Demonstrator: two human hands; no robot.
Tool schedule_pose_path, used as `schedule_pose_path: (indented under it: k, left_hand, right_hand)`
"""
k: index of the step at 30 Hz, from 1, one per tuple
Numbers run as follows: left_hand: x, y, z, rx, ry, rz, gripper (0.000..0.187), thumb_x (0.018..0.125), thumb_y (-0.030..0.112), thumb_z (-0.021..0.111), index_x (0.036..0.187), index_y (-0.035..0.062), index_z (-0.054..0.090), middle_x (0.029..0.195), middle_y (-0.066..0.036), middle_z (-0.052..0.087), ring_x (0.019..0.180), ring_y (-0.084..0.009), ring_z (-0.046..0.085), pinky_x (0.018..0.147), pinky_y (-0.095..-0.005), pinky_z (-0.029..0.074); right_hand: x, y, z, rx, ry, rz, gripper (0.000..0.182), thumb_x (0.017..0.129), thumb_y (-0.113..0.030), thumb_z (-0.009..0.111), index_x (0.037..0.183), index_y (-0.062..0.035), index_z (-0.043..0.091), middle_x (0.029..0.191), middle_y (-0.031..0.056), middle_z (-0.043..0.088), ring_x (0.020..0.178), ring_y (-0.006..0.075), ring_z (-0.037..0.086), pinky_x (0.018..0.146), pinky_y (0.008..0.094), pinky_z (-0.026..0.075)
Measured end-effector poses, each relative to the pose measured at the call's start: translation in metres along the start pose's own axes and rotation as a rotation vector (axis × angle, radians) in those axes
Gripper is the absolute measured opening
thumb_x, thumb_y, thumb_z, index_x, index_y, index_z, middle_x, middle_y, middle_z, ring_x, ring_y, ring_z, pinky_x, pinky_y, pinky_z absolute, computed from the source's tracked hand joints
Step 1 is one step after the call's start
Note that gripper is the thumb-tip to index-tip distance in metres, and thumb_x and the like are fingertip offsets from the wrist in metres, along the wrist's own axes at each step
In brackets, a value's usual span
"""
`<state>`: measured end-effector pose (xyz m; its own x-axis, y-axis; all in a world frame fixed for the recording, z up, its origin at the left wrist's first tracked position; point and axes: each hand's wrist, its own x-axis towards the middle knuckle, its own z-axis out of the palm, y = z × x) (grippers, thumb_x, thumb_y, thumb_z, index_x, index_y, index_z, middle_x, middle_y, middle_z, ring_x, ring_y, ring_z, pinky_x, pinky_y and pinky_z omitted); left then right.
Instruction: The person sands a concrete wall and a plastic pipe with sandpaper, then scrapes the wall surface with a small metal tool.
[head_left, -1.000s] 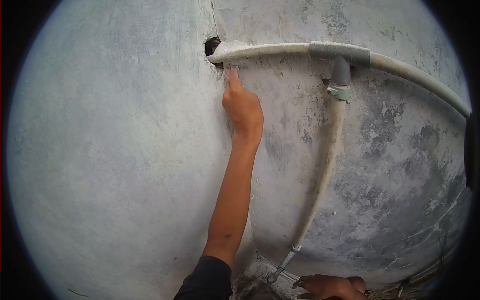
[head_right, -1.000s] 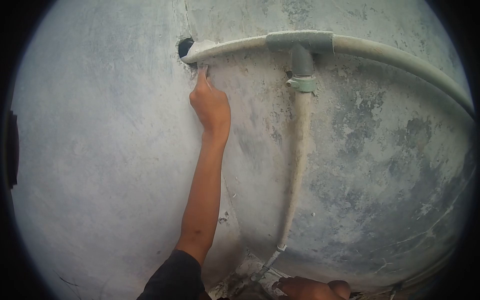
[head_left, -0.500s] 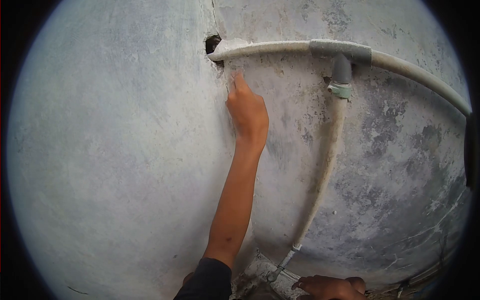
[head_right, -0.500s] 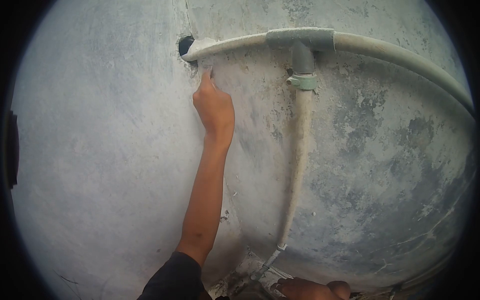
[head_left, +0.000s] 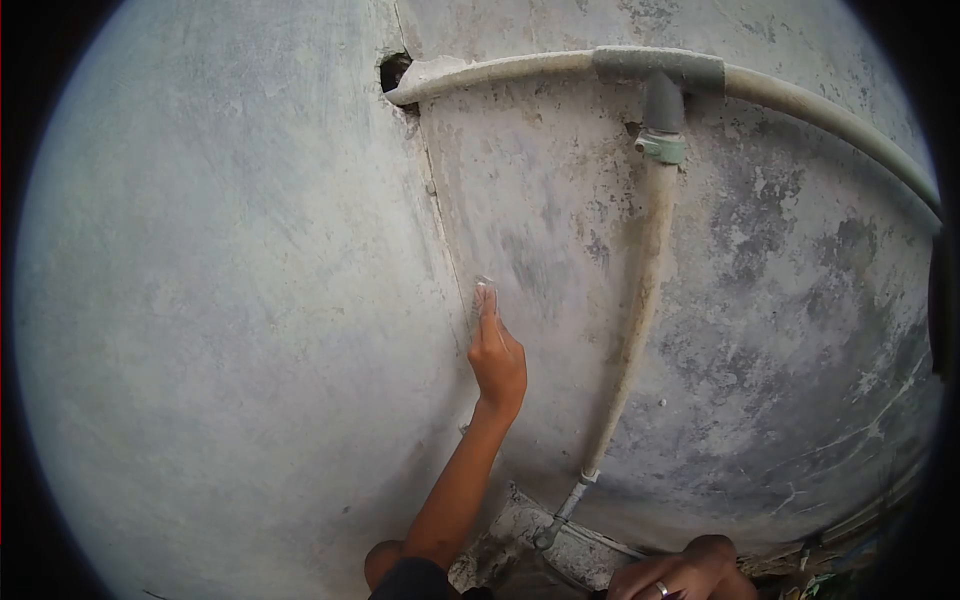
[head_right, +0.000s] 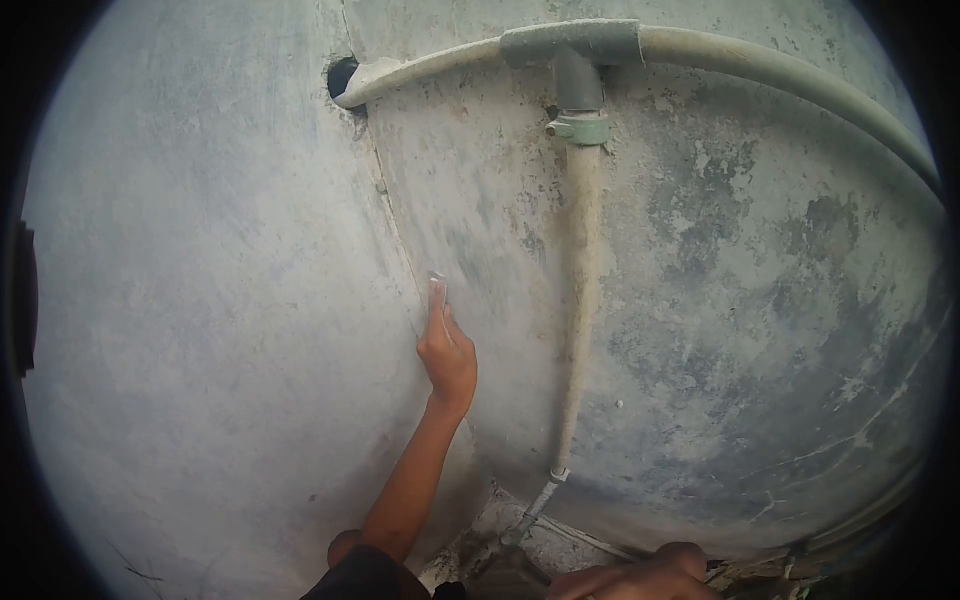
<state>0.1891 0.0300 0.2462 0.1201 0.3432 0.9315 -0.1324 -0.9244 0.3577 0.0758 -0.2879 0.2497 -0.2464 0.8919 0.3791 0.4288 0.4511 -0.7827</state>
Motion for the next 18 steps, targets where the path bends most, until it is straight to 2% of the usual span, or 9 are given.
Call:
schedule_pose_path:
  k: [5,7,8,11,12,14,16,18]
  left_hand:
    - [-0.010,-0.014,0.004,-0.110,0.059,0.054,0.035,0.093,-0.012,0.052,0.127,-0.0102,0.058,0.128,-0.026,0.062,0.120,-0.0363,0.061,0.096,-0.0377,0.055]
    - [-0.009,-0.021,0.001,-0.146,0.034,0.080,0.034,0.093,-0.012,0.052,0.127,-0.0102,0.059,0.128,-0.025,0.063,0.121,-0.0355,0.061,0.096,-0.0369,0.055]
    - [-0.008,-0.024,0.002,-0.162,0.038,0.079,0.034,0.093,-0.011,0.052,0.126,-0.0102,0.059,0.128,-0.025,0.063,0.120,-0.0353,0.062,0.096,-0.0368,0.055]
    - [-0.009,-0.021,-0.001,-0.196,0.024,0.045,0.032,0.094,-0.010,0.051,0.125,-0.0108,0.059,0.126,-0.025,0.064,0.118,-0.0358,0.063,0.096,-0.0371,0.055]
    - [-0.007,-0.017,-0.003,-0.205,0.010,0.032,0.031,0.095,-0.011,0.050,0.124,-0.0113,0.059,0.126,-0.026,0.064,0.119,-0.0368,0.062,0.096,-0.0377,0.055]
    - [-0.004,-0.015,-0.003,-0.211,0.002,0.035,0.030,0.095,-0.011,0.050,0.123,-0.0118,0.060,0.125,-0.027,0.064,0.119,-0.0376,0.062,0.096,-0.0381,0.056]
    - [-0.005,-0.019,-0.003,-0.198,0.003,0.063,0.030,0.095,-0.011,0.050,0.122,-0.0119,0.060,0.124,-0.026,0.065,0.118,-0.0373,0.063,0.094,-0.0376,0.057]
    - [-0.006,-0.021,0.000,-0.221,0.020,0.054,0.029,0.095,-0.010,0.050,0.122,-0.0117,0.061,0.123,-0.025,0.066,0.115,-0.0364,0.065,0.091,-0.0368,0.058]
  right_hand:
    - [0.004,-0.032,0.020,0.314,-0.249,-0.287,0.021,0.097,-0.024,0.064,0.097,-0.0034,0.062,0.088,0.0118,0.062,0.080,0.0289,0.062,0.066,0.0381,0.048]
    - [0.011,-0.035,0.030,0.353,-0.249,-0.345,0.021,0.097,-0.025,0.063,0.094,-0.0035,0.063,0.085,0.0110,0.062,0.077,0.0276,0.062,0.063,0.0375,0.047]
    - [0.016,-0.034,0.039,0.377,-0.137,-0.398,0.022,0.098,-0.025,0.063,0.091,-0.0044,0.061,0.088,0.0109,0.062,0.065,0.0231,0.058,0.055,0.0348,0.044]
    - [0.043,-0.046,0.025,0.158,-0.129,-0.537,0.021,0.098,-0.025,0.062,0.093,-0.0039,0.062,0.089,0.0114,0.063,0.061,0.0220,0.056,0.053,0.0339,0.042]
    - [0.046,-0.049,0.029,0.204,-0.011,-0.542,0.019,0.100,-0.023,0.059,0.099,-0.0043,0.063,0.096,0.0146,0.065,0.052,0.0197,0.053,0.046,0.0329,0.039]
    - [0.043,-0.053,0.060,0.082,0.520,-0.551,0.020,0.101,-0.023,0.057,0.098,-0.0045,0.063,0.099,0.0165,0.067,0.047,0.0189,0.051,0.043,0.0325,0.038]
    - [0.046,-0.054,0.065,0.016,0.782,-0.554,0.018,0.102,-0.022,0.056,0.098,-0.0055,0.063,0.101,0.0180,0.069,0.041,0.0177,0.047,0.039,0.0319,0.035]
    - [0.049,-0.053,0.043,0.043,0.754,-0.544,0.017,0.102,-0.021,0.056,0.097,-0.0068,0.064,0.096,0.0177,0.071,0.038,0.0170,0.045,0.036,0.0313,0.032]
